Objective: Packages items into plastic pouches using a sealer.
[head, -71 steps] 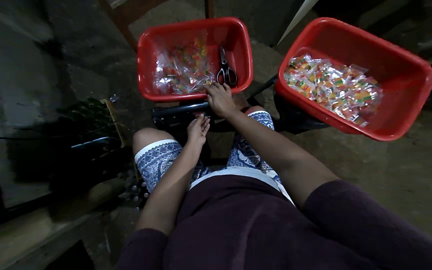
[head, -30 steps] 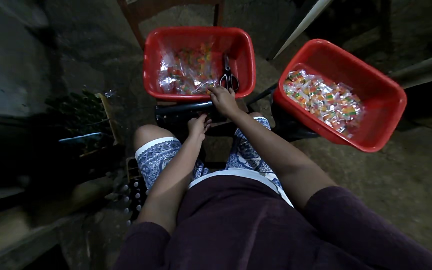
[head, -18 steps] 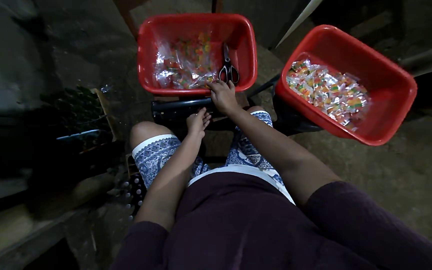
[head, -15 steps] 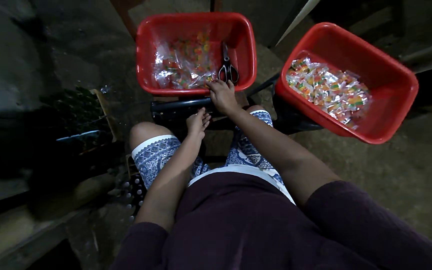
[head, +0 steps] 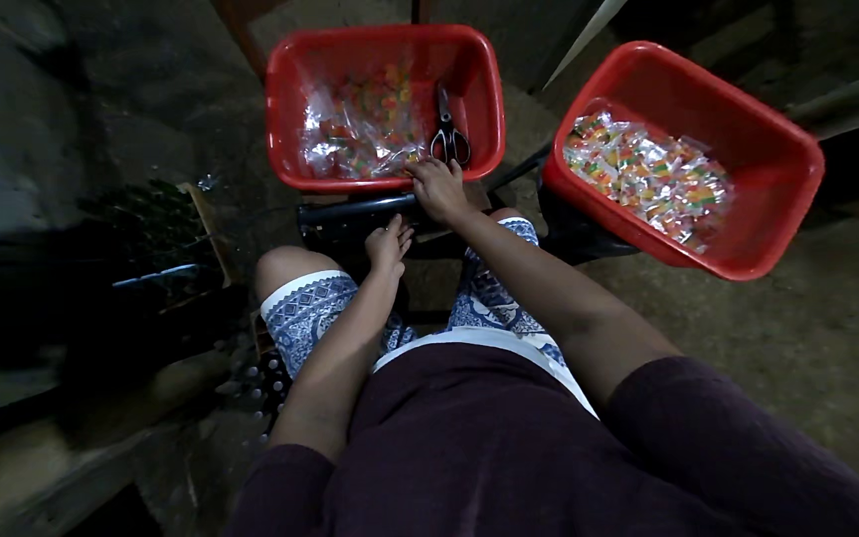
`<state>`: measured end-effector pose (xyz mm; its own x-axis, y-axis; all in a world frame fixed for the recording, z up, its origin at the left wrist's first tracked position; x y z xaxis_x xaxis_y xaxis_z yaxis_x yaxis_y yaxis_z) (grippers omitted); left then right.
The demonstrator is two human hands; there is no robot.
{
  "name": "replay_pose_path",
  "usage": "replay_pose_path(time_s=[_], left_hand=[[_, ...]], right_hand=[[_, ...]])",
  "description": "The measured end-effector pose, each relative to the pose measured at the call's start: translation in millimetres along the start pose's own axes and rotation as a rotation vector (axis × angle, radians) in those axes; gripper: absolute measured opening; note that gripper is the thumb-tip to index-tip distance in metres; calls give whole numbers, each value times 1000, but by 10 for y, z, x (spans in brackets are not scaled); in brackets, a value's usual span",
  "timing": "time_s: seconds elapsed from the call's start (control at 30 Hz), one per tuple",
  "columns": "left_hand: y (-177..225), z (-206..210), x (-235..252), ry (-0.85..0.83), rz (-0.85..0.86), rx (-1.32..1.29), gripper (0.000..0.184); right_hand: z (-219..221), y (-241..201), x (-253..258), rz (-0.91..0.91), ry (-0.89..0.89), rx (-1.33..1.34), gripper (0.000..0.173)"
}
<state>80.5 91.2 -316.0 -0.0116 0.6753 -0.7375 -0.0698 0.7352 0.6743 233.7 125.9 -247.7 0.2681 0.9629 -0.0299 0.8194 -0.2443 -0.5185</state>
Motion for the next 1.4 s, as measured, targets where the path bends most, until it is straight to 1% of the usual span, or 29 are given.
replay_pose_path(time_s=[0.07, 0.1, 0.2, 0.27, 0.33, 0.37, 0.4, 0.47, 0.5, 0.57, 0.63, 0.67, 0.7, 0.77, 0.8, 0.87, 0.9, 0.93, 1.0, 1.03, 1.1, 1.23, 1.3, 1.4], left_hand=[[18, 7, -3, 1, 4, -5, 39], [27, 5, -5, 3, 16, -9, 37], [122, 58, -113, -53, 98, -15, 29], [218, 94, -322, -123, 146, -29, 28], [335, 106, -581, -202, 209, 6, 28], [400, 102, -703, -236, 264, 28, 27], [465, 92, -828, -276, 331, 50, 26], [570, 55, -1078, -356, 462, 93, 24], [613, 35, -1182, -378, 519, 97, 22], [661, 7, -1352, -403, 592, 83, 20], [666, -4, -1475, -421, 643, 81, 19], [663, -6, -1530, -429, 666, 83, 18], [663, -7, -1581, -437, 687, 84, 17], [686, -13, -1684, -452, 722, 89, 18], [710, -14, -1734, -475, 737, 85, 22], [773, -4, -1844, -549, 772, 88, 39], [808, -12, -1889, -553, 792, 94, 40], [835, -29, -1915, -535, 805, 93, 32], [856, -60, -1929, -484, 809, 101, 10], [854, -68, -1931, -469, 803, 113, 6], [831, -83, -1923, -444, 778, 128, 6], [761, -116, -1883, -419, 685, 109, 9], [742, -130, -1874, -404, 623, 96, 14], [683, -156, -1815, -379, 521, 58, 25]], right_hand=[[-74, -57, 26, 32, -72, 40, 43], [-152, -118, 36, 14, -57, 93, 42], [-514, -420, 37, -155, 56, 338, 38], [-786, -569, -79, -229, 77, 539, 43], [-1019, -517, -250, -256, 163, 708, 55], [-1116, -425, -360, -243, 231, 772, 57], [-1179, -312, -489, -201, 294, 835, 56], [-1168, -108, -789, -36, 346, 930, 47], [-1120, -71, -943, 34, 319, 958, 42], [-1022, -137, -1234, 96, 213, 1000, 36], [-991, -251, -1421, 101, 165, 1068, 21], [-1004, -298, -1482, 98, 168, 1107, 13], [-1032, -329, -1524, 95, 183, 1132, 8], [-1106, -367, -1583, 69, 221, 1144, 6], [-1139, -384, -1605, 50, 230, 1146, 5], [-1167, -420, -1642, 23, 221, 1143, 4], [-1166, -443, -1660, 17, 208, 1139, 4], [-1162, -465, -1676, 14, 196, 1136, 3], [-1146, -505, -1699, 3, 176, 1136, 4], [-1143, -524, -1707, -5, 176, 1133, 4], [-1144, -536, -1721, -2, 194, 1108, 2], [-1090, -521, -1729, 78, 171, 1106, 10], [-1033, -499, -1716, 140, 140, 1140, 14], [-966, -459, -1668, 212, 132, 1182, 16]])
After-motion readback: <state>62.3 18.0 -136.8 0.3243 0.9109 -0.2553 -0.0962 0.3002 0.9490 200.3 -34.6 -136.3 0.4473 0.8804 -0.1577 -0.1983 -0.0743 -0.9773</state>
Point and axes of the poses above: each hand's wrist, its own x-axis towards the middle knuckle, its own z-axis out of the palm, y = z × x, the point moved 10 cm from there along x, towards the middle knuckle, and after that the axes turned 8 degrees about y, right-handed, at the moved point
